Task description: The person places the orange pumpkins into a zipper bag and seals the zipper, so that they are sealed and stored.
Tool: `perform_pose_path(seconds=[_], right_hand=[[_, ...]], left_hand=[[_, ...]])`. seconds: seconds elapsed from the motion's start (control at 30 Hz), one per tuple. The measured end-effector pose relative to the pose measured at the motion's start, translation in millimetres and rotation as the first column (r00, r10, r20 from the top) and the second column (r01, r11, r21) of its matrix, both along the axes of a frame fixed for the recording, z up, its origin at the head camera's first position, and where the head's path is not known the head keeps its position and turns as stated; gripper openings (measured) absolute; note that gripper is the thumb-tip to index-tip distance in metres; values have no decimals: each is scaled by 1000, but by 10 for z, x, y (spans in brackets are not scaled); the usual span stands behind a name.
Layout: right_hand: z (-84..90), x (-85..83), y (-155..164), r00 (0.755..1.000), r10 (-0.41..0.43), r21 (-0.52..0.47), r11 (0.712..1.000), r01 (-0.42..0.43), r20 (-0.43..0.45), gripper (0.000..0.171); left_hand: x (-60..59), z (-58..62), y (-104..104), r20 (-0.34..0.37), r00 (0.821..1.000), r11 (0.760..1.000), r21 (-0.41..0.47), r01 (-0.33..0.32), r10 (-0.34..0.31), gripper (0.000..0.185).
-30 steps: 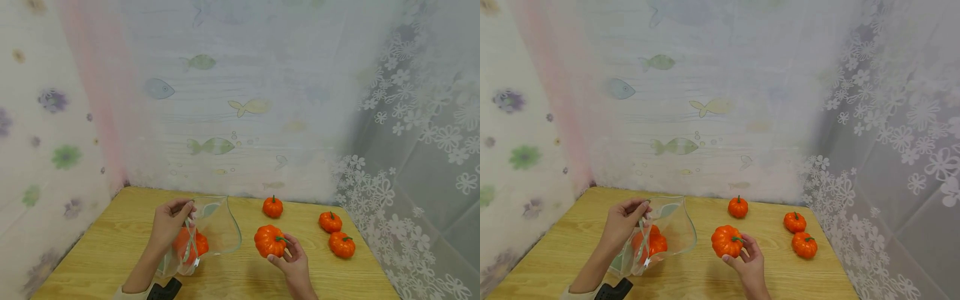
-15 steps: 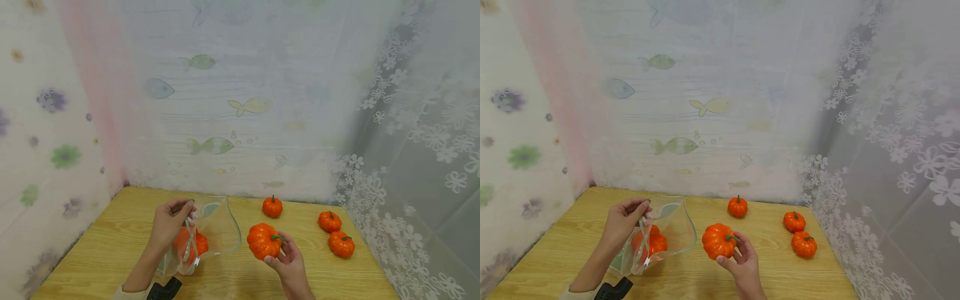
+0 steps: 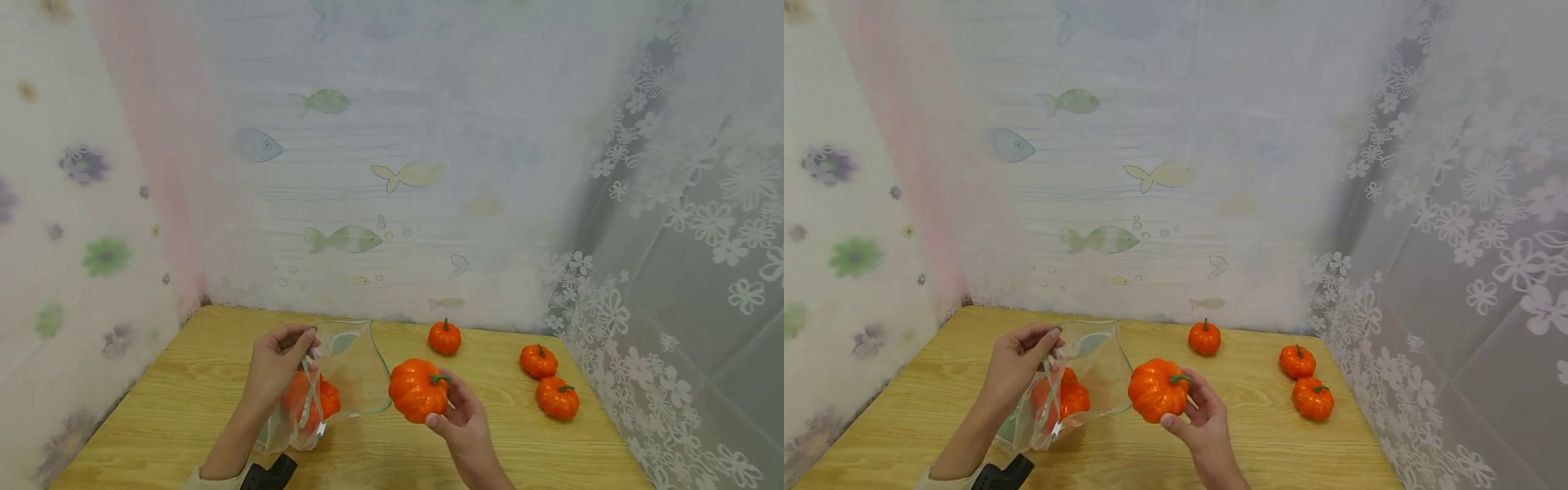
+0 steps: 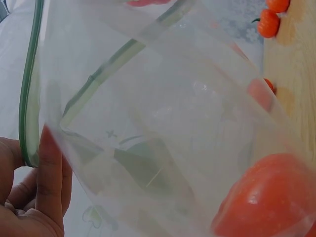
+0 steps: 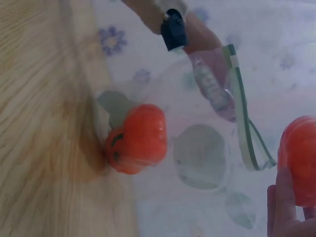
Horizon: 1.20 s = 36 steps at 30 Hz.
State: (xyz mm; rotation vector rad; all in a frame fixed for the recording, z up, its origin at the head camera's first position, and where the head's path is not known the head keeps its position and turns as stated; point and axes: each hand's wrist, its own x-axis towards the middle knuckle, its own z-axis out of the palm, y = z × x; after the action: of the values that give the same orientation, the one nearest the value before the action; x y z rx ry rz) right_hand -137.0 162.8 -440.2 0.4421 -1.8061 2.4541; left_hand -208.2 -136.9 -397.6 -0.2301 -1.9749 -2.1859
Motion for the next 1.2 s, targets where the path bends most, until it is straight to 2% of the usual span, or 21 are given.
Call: perform_pose_path(seconds=[0.23, 0.53, 0.67, 0.83, 1.2], right_hand=[[80, -12, -97, 991, 114, -11, 993, -115, -66, 47], [146, -51, -245, 961, 229, -27, 972, -235, -154, 49], [177, -59, -308, 954, 246, -9, 968, -251, -173, 51], [234, -76, -390, 956, 242, 27, 970, -241, -166, 59], [344, -122, -549, 955, 276, 77, 960, -268, -111, 65]], left_hand=[[-26, -22, -8, -1, 1000, 1000, -2, 10, -10, 24], [-32, -34, -18, -30, 999, 1000, 0, 15, -15, 25], [-30, -45, -24, -33, 999, 1000, 7, 23, -23, 25], [-15, -27, -24, -23, 999, 1000, 10, 23, -23, 24], [25, 8, -20, -8, 1000, 1000, 22, 12, -12, 25]])
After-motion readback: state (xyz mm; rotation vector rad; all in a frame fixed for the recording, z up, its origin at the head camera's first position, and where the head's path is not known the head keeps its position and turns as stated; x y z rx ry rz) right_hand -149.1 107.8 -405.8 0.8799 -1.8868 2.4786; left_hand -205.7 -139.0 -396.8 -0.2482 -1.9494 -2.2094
